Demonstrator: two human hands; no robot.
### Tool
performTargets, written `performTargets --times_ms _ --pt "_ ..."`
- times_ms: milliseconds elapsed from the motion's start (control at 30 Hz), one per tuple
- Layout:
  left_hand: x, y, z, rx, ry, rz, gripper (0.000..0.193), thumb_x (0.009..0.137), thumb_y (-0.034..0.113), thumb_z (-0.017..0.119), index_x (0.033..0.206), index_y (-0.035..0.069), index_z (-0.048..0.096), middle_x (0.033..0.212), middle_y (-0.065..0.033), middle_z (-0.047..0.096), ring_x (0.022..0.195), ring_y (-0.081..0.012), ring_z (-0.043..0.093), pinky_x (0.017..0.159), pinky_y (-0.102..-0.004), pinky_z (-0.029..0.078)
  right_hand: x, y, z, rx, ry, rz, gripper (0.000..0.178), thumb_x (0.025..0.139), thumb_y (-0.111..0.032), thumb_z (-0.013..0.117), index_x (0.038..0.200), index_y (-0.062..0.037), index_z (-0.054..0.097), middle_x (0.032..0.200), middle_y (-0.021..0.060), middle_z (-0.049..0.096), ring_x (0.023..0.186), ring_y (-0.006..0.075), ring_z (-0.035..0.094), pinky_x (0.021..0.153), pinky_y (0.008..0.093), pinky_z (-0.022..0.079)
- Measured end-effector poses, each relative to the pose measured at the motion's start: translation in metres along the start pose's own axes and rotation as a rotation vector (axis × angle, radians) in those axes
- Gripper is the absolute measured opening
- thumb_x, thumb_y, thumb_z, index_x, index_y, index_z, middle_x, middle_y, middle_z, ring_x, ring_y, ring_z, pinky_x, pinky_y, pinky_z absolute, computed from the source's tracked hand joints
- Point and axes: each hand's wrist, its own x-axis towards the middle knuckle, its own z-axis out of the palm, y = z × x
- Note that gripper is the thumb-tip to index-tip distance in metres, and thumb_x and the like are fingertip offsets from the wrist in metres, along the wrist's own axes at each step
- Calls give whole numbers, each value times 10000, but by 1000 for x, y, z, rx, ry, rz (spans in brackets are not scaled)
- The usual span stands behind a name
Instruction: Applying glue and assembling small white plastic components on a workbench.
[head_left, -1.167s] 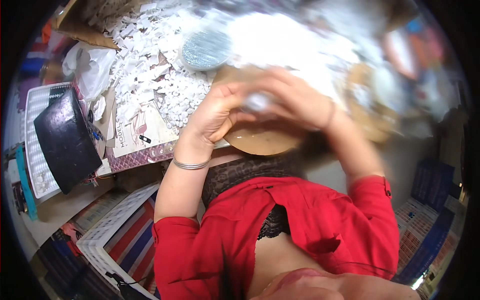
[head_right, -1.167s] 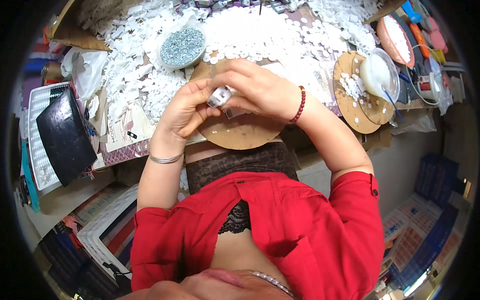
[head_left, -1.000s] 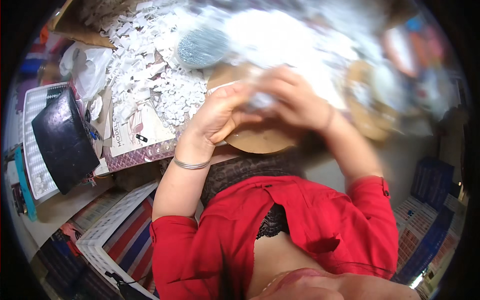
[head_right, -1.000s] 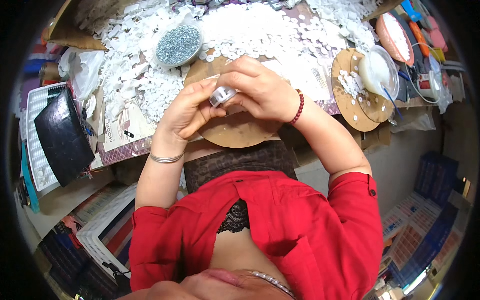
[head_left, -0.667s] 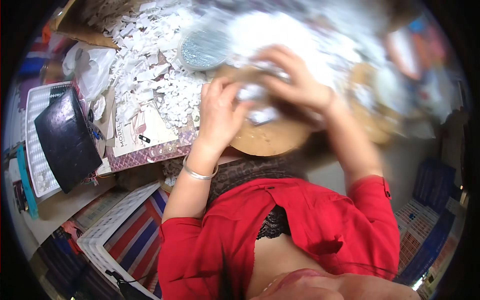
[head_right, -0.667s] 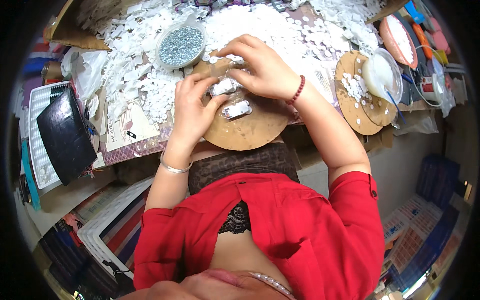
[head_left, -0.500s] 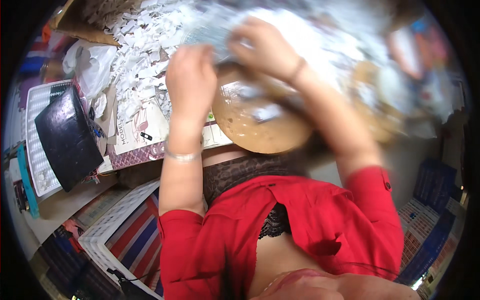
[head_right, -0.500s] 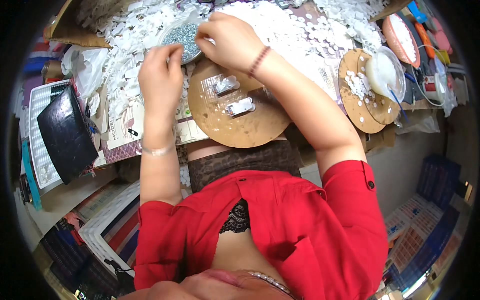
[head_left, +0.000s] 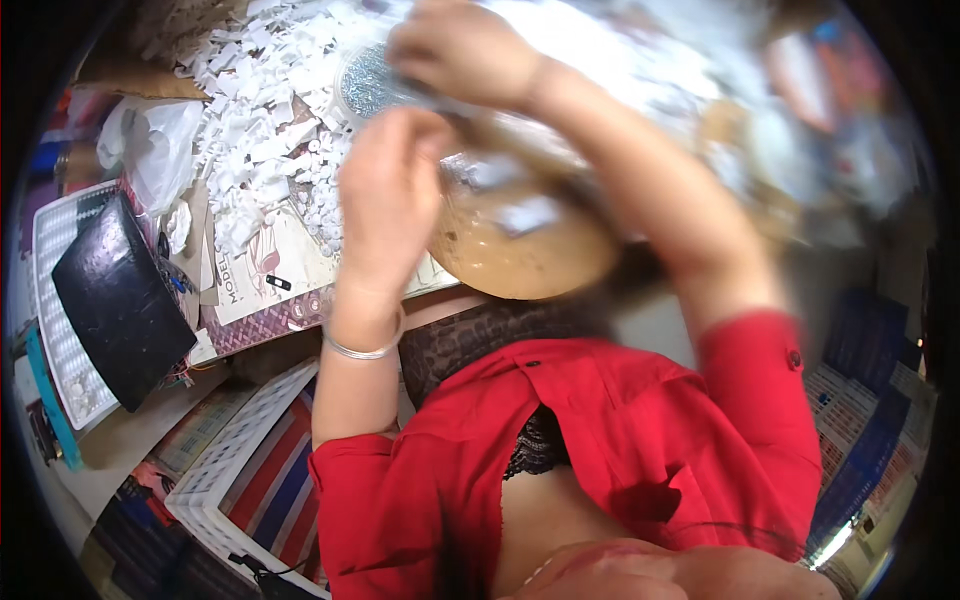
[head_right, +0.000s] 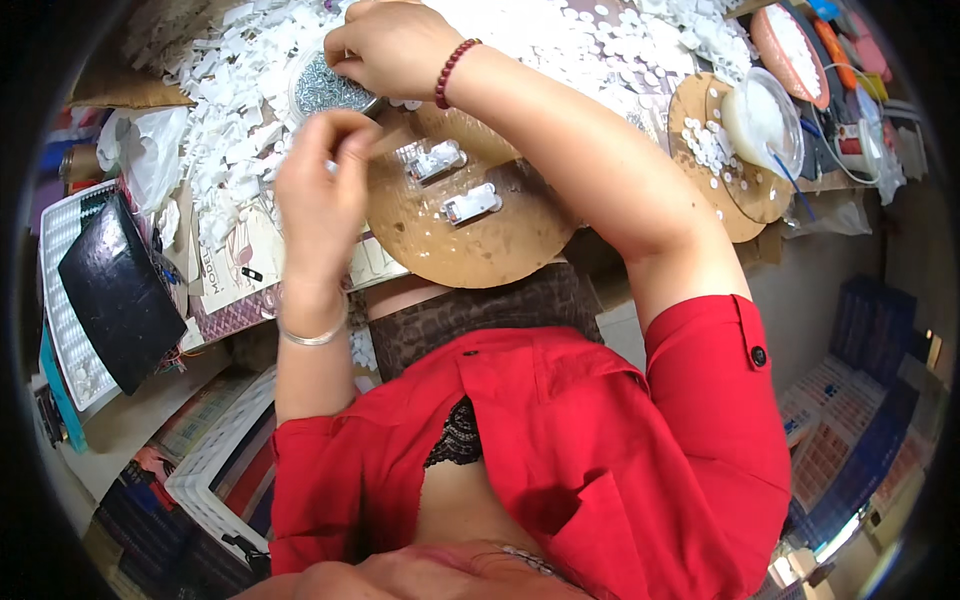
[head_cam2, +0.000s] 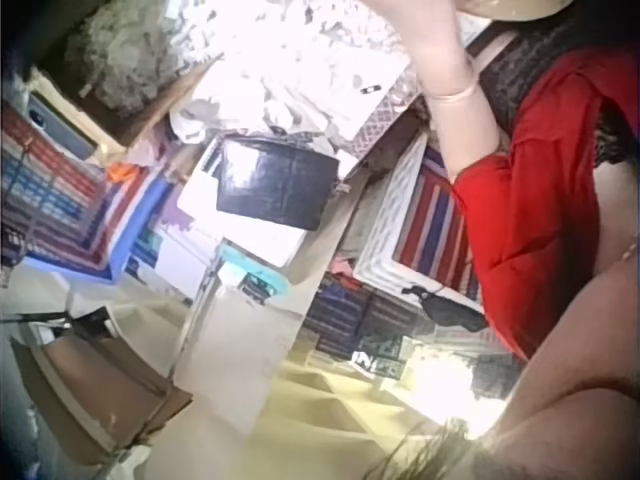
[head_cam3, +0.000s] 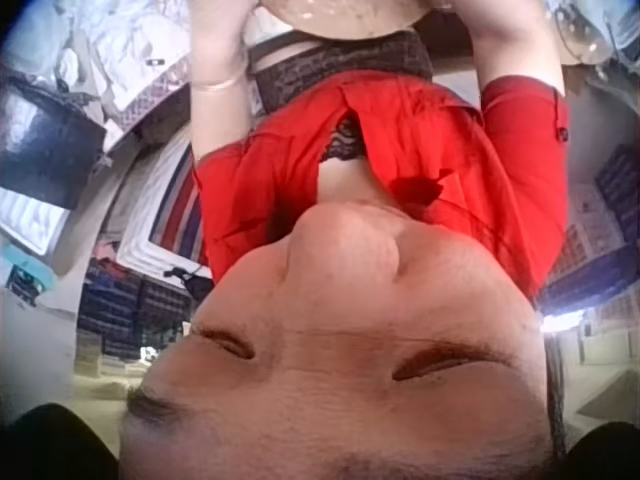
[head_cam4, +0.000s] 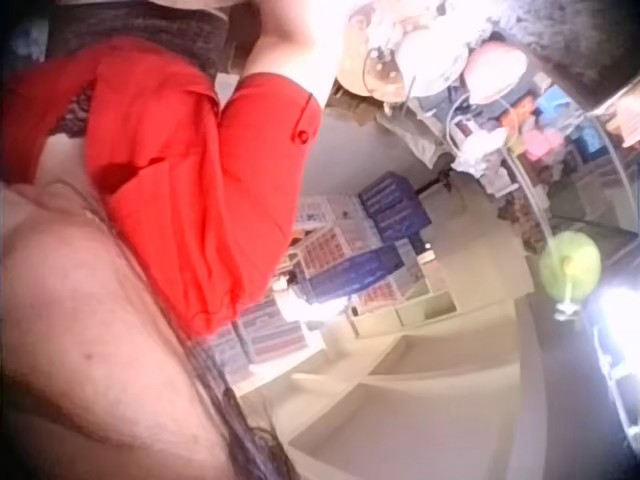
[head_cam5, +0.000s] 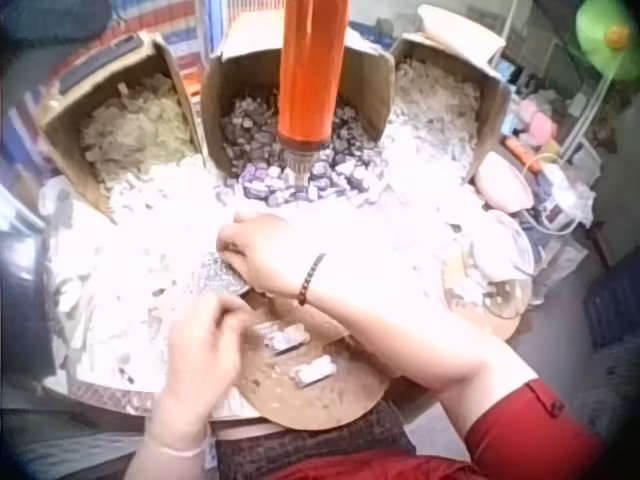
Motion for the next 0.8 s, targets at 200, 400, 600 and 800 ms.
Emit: performTargets --times_ms 200,400,600,800 --pt "-24 -6 36 36 -55 160 78 796 2 699 855 1 648 927 -129 590 870 -308 570 772 -397 475 -3 -5 -1 262 -184 222 238 837 -201 703 1024 -53 695 986 151 664 916 297 668 797 395 533" --pt "-23 -7 42 111 -51 215 102 769 2 719 853 19 664 959 -132 588 903 -320 552 799 -410 462 -66 -5 -37 109 42 78 130 825 -186 683 806 -66 729 838 97 661 826 305 658 740 420 540" --pt "-43 2 29 21 -60 132 222 729 47 769 931 48 679 970 -107 588 899 -286 550 811 -388 443 -129 -29 -67 28 -53 13 51 749 -111 741 779 -82 711 808 46 635 769 280 628 702 393 498" --pt "-61 7 33 116 -168 161 298 683 92 811 957 84 694 961 -76 579 885 -263 543 789 -377 421 -152 -57 -68 -192 -193 -30 59 730 -162 747 765 -143 704 844 -17 614 866 207 588 802 396 416"
